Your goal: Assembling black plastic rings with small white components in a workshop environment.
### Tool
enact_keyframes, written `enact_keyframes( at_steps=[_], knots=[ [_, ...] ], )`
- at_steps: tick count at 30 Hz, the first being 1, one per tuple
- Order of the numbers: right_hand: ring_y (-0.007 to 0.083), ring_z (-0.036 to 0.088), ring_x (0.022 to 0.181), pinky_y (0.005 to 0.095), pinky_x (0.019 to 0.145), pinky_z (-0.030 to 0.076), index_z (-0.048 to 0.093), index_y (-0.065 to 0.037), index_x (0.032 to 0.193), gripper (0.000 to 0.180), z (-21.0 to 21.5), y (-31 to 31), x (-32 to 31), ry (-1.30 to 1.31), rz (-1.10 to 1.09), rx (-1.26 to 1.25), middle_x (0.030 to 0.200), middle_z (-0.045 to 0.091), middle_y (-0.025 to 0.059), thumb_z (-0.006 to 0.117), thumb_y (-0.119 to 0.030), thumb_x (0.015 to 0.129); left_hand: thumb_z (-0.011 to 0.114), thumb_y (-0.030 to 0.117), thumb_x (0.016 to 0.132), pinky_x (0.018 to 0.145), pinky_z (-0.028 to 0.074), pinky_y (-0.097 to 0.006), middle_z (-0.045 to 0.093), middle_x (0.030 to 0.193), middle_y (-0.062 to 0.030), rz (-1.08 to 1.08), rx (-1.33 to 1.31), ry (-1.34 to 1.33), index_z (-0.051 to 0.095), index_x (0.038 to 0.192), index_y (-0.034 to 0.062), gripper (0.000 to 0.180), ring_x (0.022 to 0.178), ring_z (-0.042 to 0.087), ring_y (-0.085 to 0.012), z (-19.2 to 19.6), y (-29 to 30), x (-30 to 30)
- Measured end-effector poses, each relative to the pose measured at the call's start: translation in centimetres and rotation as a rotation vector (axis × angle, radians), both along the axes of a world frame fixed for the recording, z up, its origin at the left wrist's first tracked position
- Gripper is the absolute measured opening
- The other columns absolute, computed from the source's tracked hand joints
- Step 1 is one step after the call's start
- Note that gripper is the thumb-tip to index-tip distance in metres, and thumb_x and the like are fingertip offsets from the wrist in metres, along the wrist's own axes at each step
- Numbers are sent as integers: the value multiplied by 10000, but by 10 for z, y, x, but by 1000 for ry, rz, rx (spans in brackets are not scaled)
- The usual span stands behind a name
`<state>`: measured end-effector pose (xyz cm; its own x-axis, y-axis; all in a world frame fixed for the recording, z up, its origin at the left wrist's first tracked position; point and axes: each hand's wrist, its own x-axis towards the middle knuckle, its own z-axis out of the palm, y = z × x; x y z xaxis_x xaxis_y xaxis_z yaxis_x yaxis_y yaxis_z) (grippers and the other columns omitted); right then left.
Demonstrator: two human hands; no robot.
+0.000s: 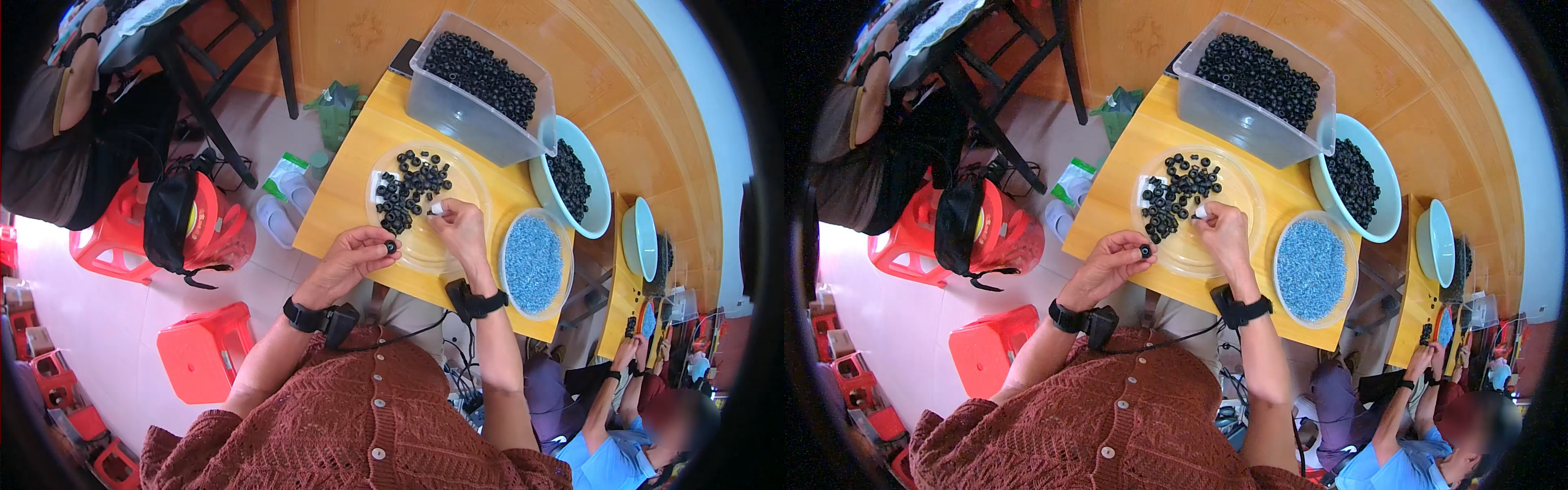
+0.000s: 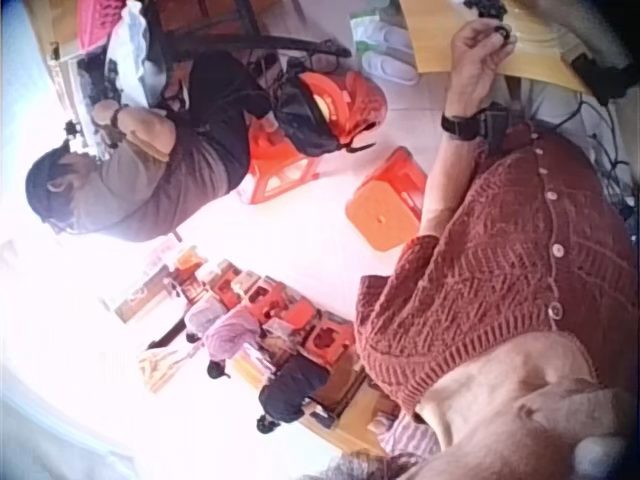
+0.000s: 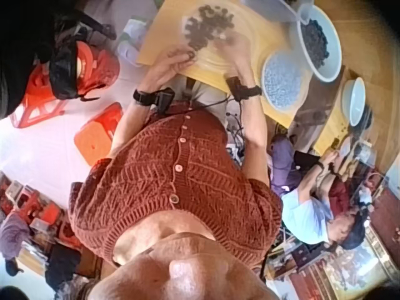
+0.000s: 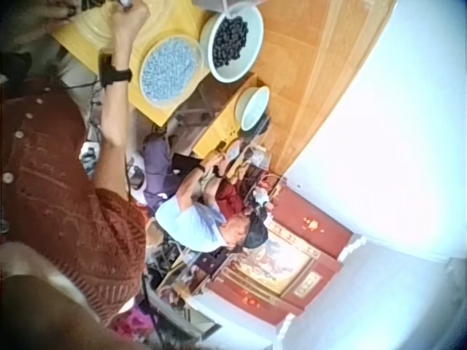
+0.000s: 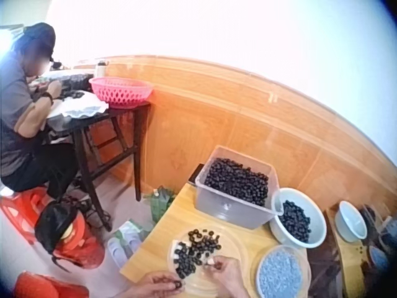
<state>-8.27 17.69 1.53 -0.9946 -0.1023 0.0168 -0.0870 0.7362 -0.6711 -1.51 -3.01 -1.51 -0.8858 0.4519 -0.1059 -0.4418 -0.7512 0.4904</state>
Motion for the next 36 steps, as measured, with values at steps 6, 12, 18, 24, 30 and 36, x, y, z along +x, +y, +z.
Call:
enact_keyframes(
  at_steps=[6,12,18,24,30,36],
  knots=[
    [105,603,659,219,638,489,626,24,867,125,22,-4,33,-266,-55,-698,736,634,47,637,16,743,551,-9,830,826,512,-275,614,986,-110,4,-66,-19,568,1023,-4,193,913,616,-199,3,6,-4],
    [119,614,687,240,663,523,622,39,928,154,35,-6,58,-248,-21,-810,788,636,73,590,59,779,559,-5,825,820,513,-276,617,981,-108,-3,-93,0,570,1022,-1,197,901,619,-197,10,14,-4],
    [119,614,693,248,664,529,620,31,936,158,42,-6,68,-271,-12,-911,804,634,71,580,63,787,564,-11,819,820,514,-282,619,978,-101,-16,-97,19,572,1015,0,196,896,621,-194,13,17,-3],
    [114,613,680,239,637,528,617,34,922,160,42,-10,74,-225,-2,-889,785,637,64,603,72,767,577,-15,812,821,515,-289,618,961,-86,-10,-131,24,581,990,10,180,891,618,-188,18,21,-2],
    [113,613,675,216,609,512,625,47,904,144,45,-19,79,-144,-37,-802,809,629,76,608,75,763,578,-19,811,817,519,-281,613,975,-79,2,-144,28,581,996,10,187,875,616,-167,19,22,0],
    [117,611,668,211,593,501,637,46,866,124,43,-22,79,-153,-47,-731,769,611,71,614,85,751,582,-24,803,802,521,-271,616,961,-76,4,-192,36,600,976,1,176,872,609,-150,21,22,1]
  ],
)
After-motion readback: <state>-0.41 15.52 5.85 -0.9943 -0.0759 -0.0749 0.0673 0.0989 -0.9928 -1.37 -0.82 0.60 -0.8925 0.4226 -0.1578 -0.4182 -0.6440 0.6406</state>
